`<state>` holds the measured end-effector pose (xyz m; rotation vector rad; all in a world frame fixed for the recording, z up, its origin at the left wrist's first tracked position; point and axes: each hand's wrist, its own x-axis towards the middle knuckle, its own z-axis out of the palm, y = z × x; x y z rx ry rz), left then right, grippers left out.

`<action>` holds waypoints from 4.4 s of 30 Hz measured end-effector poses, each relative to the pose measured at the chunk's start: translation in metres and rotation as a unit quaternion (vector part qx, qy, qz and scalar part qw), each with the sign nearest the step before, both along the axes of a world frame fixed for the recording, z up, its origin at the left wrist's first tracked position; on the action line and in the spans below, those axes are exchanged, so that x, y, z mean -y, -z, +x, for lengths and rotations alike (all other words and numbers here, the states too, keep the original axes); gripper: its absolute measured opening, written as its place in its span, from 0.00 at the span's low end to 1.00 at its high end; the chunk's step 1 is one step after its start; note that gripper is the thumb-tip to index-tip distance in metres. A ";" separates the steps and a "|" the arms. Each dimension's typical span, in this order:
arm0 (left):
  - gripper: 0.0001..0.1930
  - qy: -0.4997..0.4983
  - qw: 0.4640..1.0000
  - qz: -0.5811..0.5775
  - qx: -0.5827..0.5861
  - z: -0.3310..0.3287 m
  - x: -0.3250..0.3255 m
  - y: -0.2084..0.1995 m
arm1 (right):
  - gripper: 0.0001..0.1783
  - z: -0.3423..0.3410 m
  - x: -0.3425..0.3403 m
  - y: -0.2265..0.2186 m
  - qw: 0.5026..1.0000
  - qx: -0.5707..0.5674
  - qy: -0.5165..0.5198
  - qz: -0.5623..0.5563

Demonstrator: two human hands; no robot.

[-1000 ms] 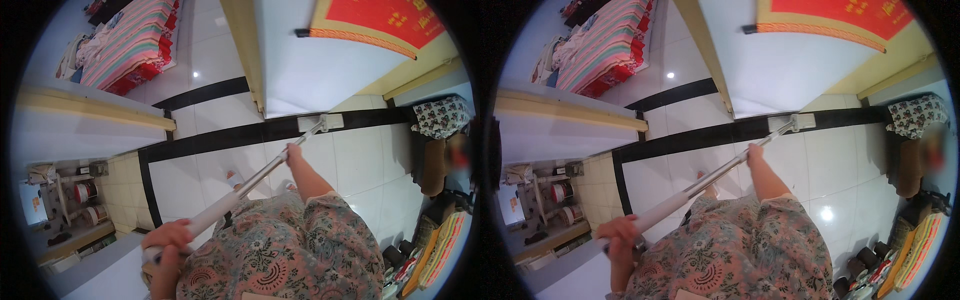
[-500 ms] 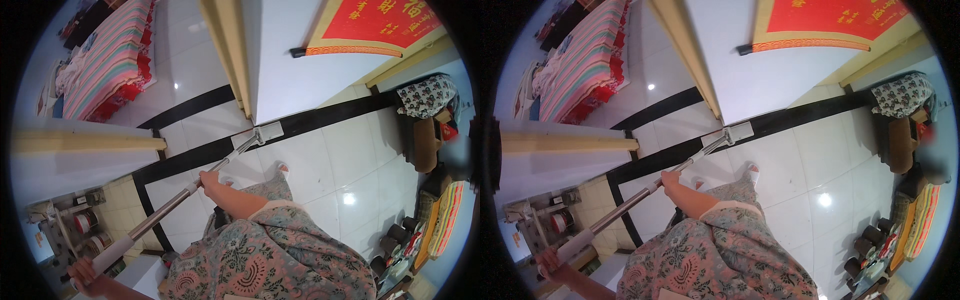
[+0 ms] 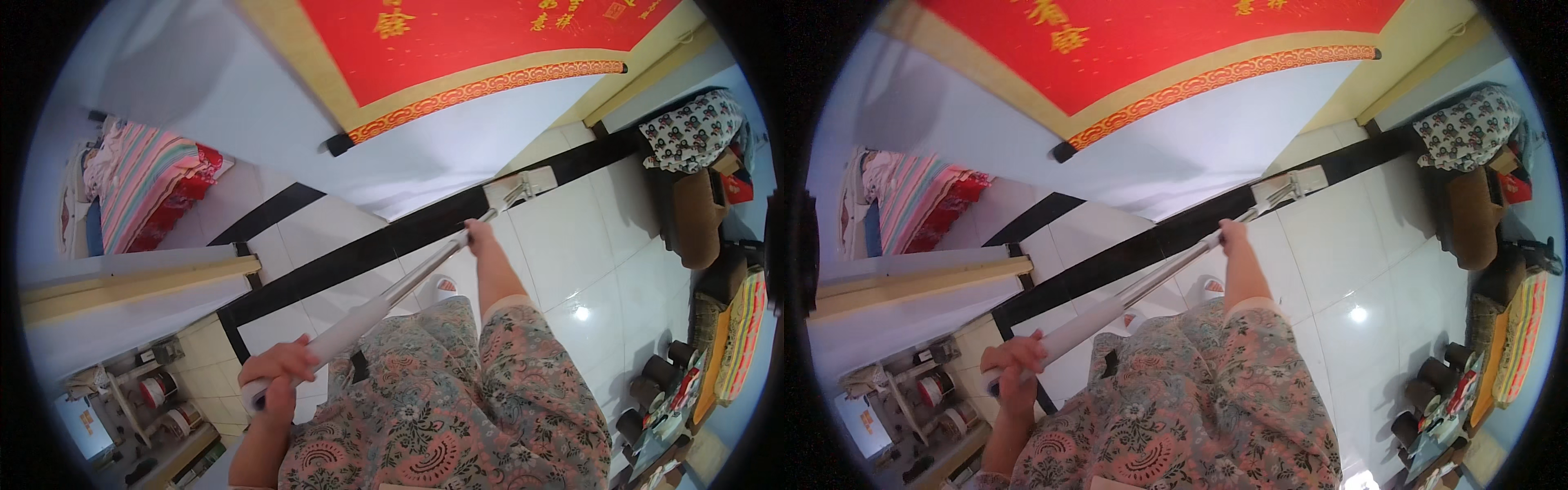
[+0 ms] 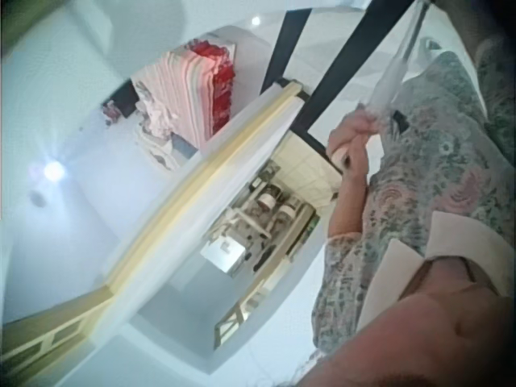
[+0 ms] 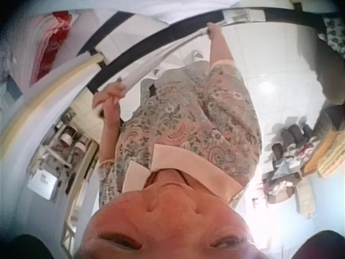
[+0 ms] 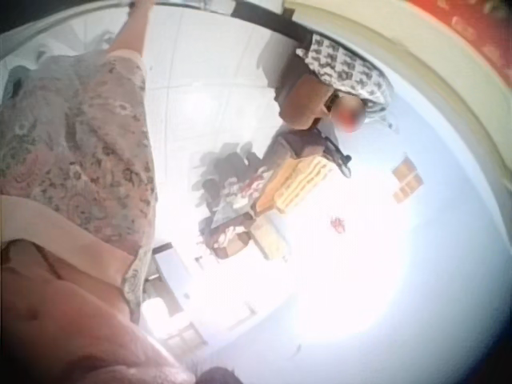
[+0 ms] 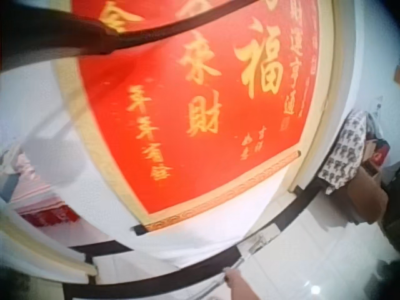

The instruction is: The person mops the tiled floor of a living room using a flat mop. They move around furniture, including a sofa and a coffee table, to clean the entire visible area. The person also briefly handles a small object from a red box before resuming the mopping task.

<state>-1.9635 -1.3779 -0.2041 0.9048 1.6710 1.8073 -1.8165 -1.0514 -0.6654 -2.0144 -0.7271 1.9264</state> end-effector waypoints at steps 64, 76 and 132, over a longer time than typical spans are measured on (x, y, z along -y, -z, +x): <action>0.04 0.444 0.885 0.045 -0.132 0.134 -0.173 -0.036 | 0.05 0.264 -0.012 -0.090 0.874 -0.202 0.431 0.096; 0.06 0.492 0.848 0.073 -0.184 -0.014 0.019 -0.117 | 0.08 0.111 0.278 -0.130 0.848 -0.240 0.468 0.065; 0.07 0.856 0.414 0.081 -0.297 0.208 0.083 -0.195 | 0.03 0.262 0.486 -0.196 0.652 -0.274 0.692 0.147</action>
